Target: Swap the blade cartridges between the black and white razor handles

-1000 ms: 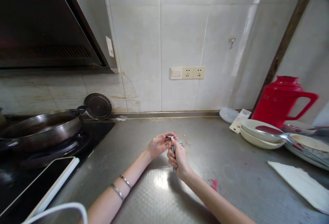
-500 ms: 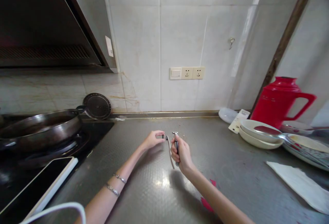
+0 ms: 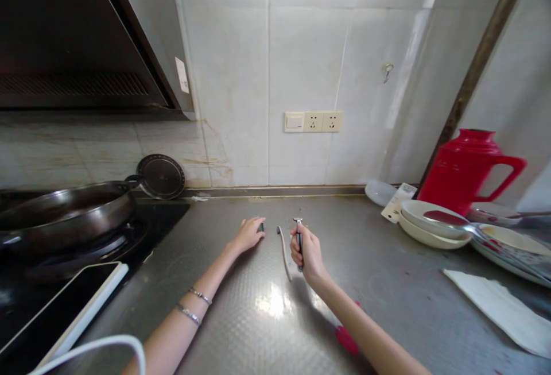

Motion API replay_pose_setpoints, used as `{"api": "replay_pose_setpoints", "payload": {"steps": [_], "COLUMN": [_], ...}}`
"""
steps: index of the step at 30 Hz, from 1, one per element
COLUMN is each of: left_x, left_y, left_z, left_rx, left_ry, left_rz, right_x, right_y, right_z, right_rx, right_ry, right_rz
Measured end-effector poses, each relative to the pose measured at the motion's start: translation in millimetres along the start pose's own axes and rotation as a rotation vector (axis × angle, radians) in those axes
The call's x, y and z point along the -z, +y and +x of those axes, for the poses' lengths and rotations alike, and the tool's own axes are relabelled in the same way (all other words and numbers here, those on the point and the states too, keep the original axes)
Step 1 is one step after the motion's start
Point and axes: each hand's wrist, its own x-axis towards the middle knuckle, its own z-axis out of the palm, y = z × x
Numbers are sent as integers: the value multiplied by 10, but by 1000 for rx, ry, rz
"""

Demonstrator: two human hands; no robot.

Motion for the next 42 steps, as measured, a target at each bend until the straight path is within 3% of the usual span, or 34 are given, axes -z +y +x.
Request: {"api": "replay_pose_setpoints", "payload": {"steps": [9,26,29,34,38,42], "left_x": [-39,12,36,33,-82,-215], "left_y": [-150,-186,-47,408,669,747], "left_z": [-9,-2,34,41,-106,-319], "left_rx": [-16,-27,-54,-80,-108,-132], "left_ry": [15,35,89,113,8,-42], "left_rz": [198,200,120,-94,-145,-140], "right_x": [5,87,104,121,151,171], "right_y": [6,51,45,-19,-74,-106], "right_z": [-4,91,125,160,170,175], "right_rx": [20,8,13,91,264,489], "right_ry": [-6,-26,-14,-26,14,58], "right_rz": [-33,-24,-9,-21,-246,-487]}}
